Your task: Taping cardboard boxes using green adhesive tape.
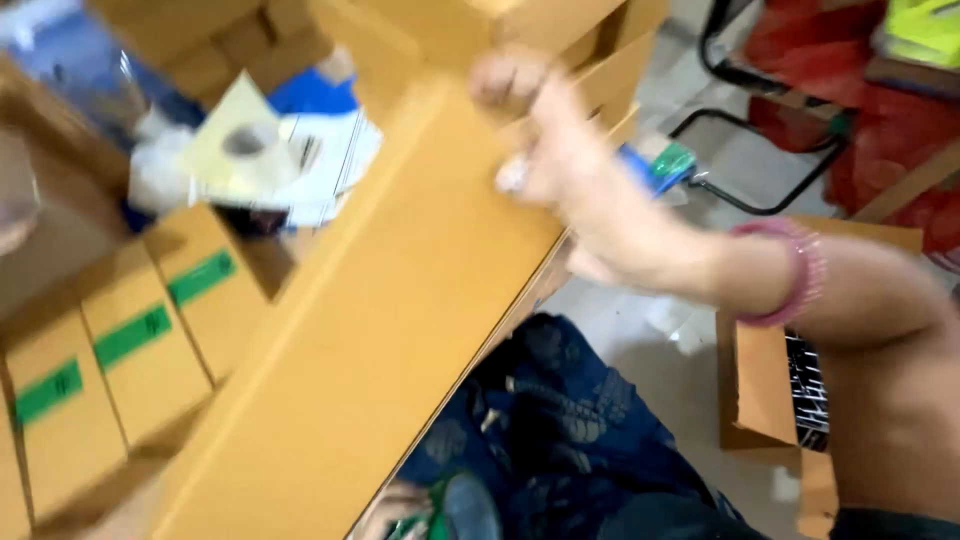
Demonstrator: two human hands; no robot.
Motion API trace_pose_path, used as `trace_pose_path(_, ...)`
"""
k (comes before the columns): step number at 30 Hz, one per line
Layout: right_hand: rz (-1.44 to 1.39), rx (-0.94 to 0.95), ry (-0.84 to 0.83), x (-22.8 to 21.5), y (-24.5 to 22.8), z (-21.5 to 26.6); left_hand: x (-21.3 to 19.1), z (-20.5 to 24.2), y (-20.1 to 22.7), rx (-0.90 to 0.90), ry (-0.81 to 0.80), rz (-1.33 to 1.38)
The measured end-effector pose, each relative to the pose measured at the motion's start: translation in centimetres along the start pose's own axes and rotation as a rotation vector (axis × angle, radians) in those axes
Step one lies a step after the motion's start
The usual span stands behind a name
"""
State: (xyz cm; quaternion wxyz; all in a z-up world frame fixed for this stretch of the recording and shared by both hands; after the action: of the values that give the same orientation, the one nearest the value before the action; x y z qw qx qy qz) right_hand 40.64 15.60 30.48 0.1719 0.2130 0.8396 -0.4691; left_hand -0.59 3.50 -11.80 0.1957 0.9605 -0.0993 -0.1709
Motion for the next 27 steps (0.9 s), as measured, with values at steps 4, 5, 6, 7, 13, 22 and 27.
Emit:
trace_pose_path(4, -0.741, 0.595, -0.411, 11.9, 8.8, 3.5, 4.3, -15.0, 8.1, -0.269, 0.024, -0.104)
trace_pose_path(5, -0.525, 0.536, -0.484, 14.5, 12.2, 4.7, 4.3, -18.1, 9.6, -0.443, 0.011, -0.156)
trace_pose_path(6, -0.529, 0.545, -0.519, 14.5, 13.2, 5.2, 4.3, -18.9, 10.1, -0.471, 0.031, -0.168)
trace_pose_path(7, -0.262, 0.450, -0.556, 14.5, 14.1, 5.5, 4.1, -19.8, 10.4, -0.481, 0.011, -0.220)
trace_pose_path(13, 0.033, 0.088, -0.273, 13.0, 11.2, 9.0, 3.6, -23.6, 10.1, -0.561, 0.034, -0.377)
trace_pose_path(22, -0.441, -0.050, -0.593, 16.7, 5.1, 17.3, 1.3, -28.4, 8.6, -0.715, 0.100, -0.286)
trace_pose_path(27, -0.622, 0.164, -0.600, 17.2, 6.6, 19.5, -0.6, -31.7, 6.1, -0.589, -0.015, -0.346)
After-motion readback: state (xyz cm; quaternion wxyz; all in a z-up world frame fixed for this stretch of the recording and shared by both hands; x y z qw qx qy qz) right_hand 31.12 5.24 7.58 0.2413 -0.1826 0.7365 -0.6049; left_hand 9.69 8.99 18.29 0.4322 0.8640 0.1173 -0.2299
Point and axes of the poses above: each hand's wrist, its own z-axis away from the middle knuckle, its own x-axis out of the palm, y = z × x, the point moved 1 cm from there along -z, towards the middle knuckle, and after that the axes turned 15 degrees about x, right-handed, at the moved point
